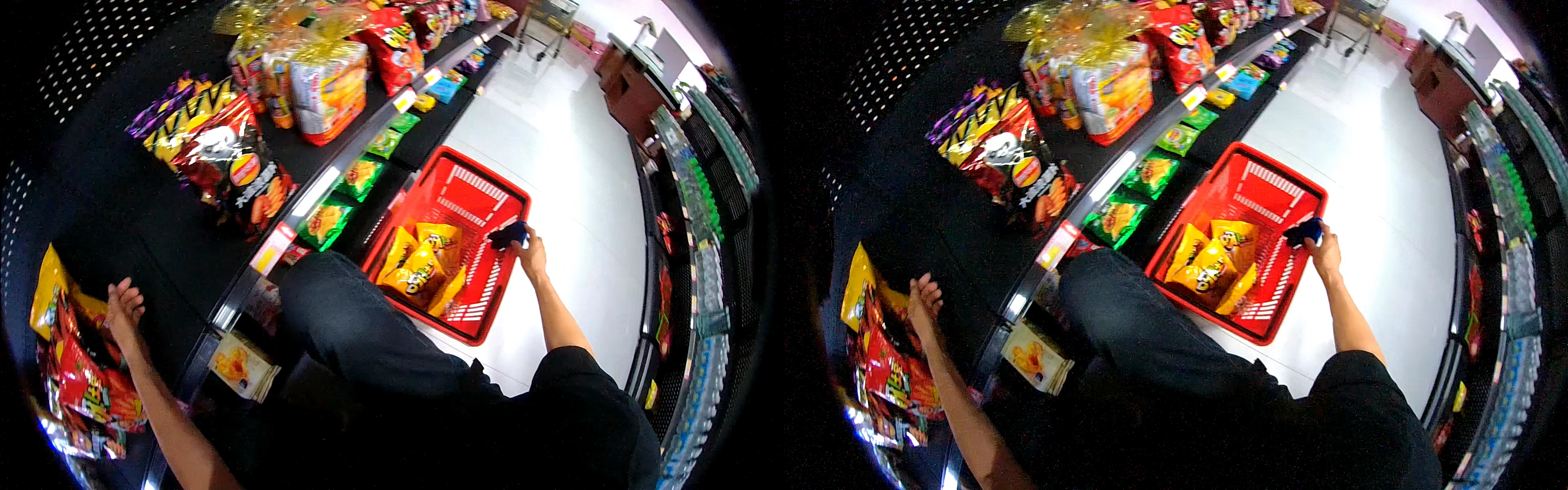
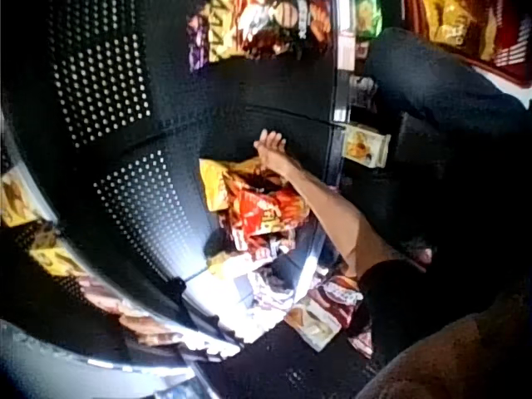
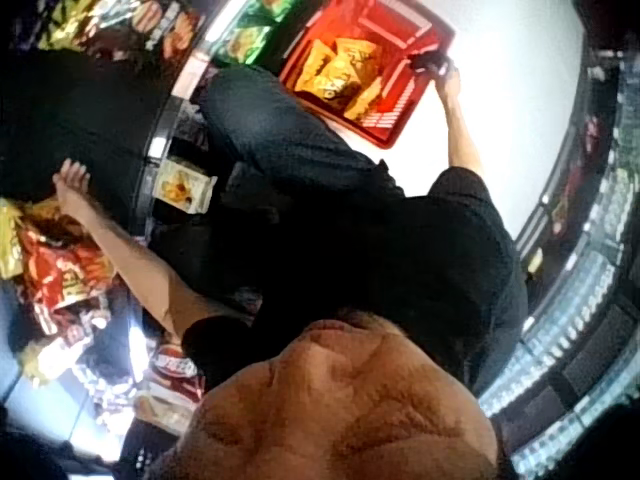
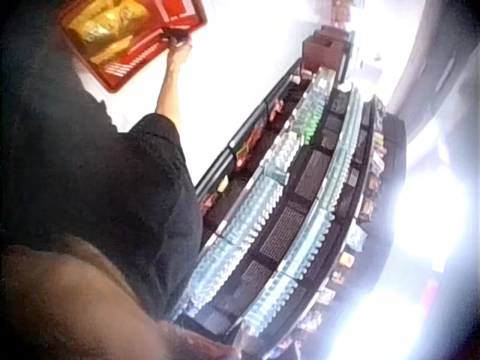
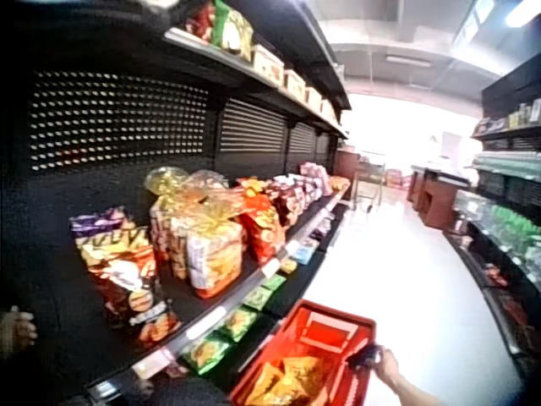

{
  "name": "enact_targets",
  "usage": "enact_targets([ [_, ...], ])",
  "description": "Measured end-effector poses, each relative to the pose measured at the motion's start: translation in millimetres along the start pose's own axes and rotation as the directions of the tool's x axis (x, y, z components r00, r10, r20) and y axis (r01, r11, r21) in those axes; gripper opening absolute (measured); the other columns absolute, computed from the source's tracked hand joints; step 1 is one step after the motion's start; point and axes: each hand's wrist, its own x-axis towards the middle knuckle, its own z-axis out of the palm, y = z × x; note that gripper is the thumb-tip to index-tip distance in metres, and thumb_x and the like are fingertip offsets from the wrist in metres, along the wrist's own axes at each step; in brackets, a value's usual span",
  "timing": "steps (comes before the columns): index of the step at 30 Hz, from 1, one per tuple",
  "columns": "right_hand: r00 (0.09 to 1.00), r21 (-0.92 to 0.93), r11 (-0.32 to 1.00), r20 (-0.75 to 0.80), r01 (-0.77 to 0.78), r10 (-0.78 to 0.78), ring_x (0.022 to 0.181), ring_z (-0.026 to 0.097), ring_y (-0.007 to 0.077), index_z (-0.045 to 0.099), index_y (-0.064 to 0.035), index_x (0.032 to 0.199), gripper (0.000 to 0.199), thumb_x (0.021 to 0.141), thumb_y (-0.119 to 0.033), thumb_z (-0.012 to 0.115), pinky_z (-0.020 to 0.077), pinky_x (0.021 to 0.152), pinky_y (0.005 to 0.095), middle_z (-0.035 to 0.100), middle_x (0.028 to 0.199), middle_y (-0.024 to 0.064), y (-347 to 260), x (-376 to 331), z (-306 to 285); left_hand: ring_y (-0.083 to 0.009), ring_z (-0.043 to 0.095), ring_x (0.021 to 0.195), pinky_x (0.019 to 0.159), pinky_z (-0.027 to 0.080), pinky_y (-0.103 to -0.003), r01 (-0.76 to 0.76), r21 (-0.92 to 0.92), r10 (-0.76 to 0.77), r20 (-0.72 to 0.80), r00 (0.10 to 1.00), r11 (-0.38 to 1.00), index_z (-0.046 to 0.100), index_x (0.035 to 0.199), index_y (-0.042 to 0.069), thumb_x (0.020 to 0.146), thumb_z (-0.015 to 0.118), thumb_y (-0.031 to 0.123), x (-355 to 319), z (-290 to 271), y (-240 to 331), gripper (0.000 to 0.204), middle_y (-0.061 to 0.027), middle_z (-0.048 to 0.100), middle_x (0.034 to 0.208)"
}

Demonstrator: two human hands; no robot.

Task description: The person is restocking snack shelves in a store. They pick up bags of chips from a red basket, wipe the shelf with a blue cloth, and place the bags back on the shelf in an organized manner.

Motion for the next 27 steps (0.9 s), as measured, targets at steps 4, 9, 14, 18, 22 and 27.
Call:
enact_targets([
  [4,0.994,-0.065,0.993,-0.039,0.100,-0.103,0.088,0.067,0.0337,0.059,-0.0008,0.115,0.044,0.076,-0.011,0.076,0.0533,0.078,0.0423,0.066,0.098,0.0222,-2,16,12,-0.0097,0.064,0.069,0.061,0.050,-0.024,0.016,-0.091,-0.012,0.052,0.999,0.996,0.069,0.111,0.007,0.101,0.049,0.043,20,-28,-17,0.042,0.0004,0.068,0.080],
  [9,0.999,0.071,0.997,-0.024,0.043,-0.042,0.080,0.062,0.0310,0.061,-0.0019,0.099,0.025,0.075,-0.006,0.068,0.0508,0.073,0.0412,0.063,0.089,0.0175,-17,15,-10,-0.0091,0.063,0.070,0.063,0.050,-0.024,0.017,-0.095,-0.013,0.039,0.999,0.995,0.069,0.110,0.007,0.101,0.050,0.042,1,-14,-2,0.041,0.0002,0.068,0.081],
  [14,0.997,0.497,0.866,0.025,0.051,-0.073,0.064,0.054,0.0116,0.062,-0.0049,0.098,0.021,0.077,-0.003,0.066,0.0446,0.057,0.0265,0.056,0.073,0.0021,-80,5,-16,-0.0090,0.063,0.070,0.063,0.049,-0.023,0.004,-0.067,-0.001,0.040,0.999,0.998,0.069,0.109,0.007,0.100,0.051,0.042,-4,-14,2,0.040,0.0000,0.067,0.081],
  [18,0.939,0.830,0.539,0.059,0.142,-0.340,0.073,0.055,0.0070,0.061,-0.0043,0.104,0.022,0.083,0.003,0.064,0.0467,0.066,0.0214,0.057,0.081,-0.0016,-175,-11,2,-0.0090,0.063,0.070,0.062,0.049,-0.023,-0.026,-0.059,0.028,0.028,0.999,0.998,0.069,0.109,0.006,0.101,0.050,0.042,-10,-8,8,0.041,-0.0004,0.067,0.081],
  [22,0.850,0.822,0.492,0.020,0.285,-0.526,0.080,0.056,0.0095,0.062,-0.0061,0.107,0.027,0.082,0.000,0.067,0.0492,0.074,0.0253,0.060,0.087,0.0005,-279,-31,23,-0.0092,0.063,0.069,0.062,0.048,-0.022,-0.017,-0.075,0.020,0.045,0.999,0.997,0.069,0.108,0.007,0.100,0.051,0.042,-10,4,15,0.040,-0.0006,0.067,0.080],
  [27,0.773,0.875,0.381,0.013,0.297,-0.634,0.077,0.053,0.0143,0.061,-0.0091,0.114,0.041,0.077,-0.006,0.078,0.0480,0.069,0.0297,0.051,0.085,0.0031,-386,-57,71,-0.0092,0.062,0.070,0.062,0.049,-0.024,-0.023,-0.078,0.024,0.020,0.999,0.997,0.070,0.107,0.008,0.100,0.051,0.042,-7,-8,10,0.039,-0.0001,0.067,0.080],
])
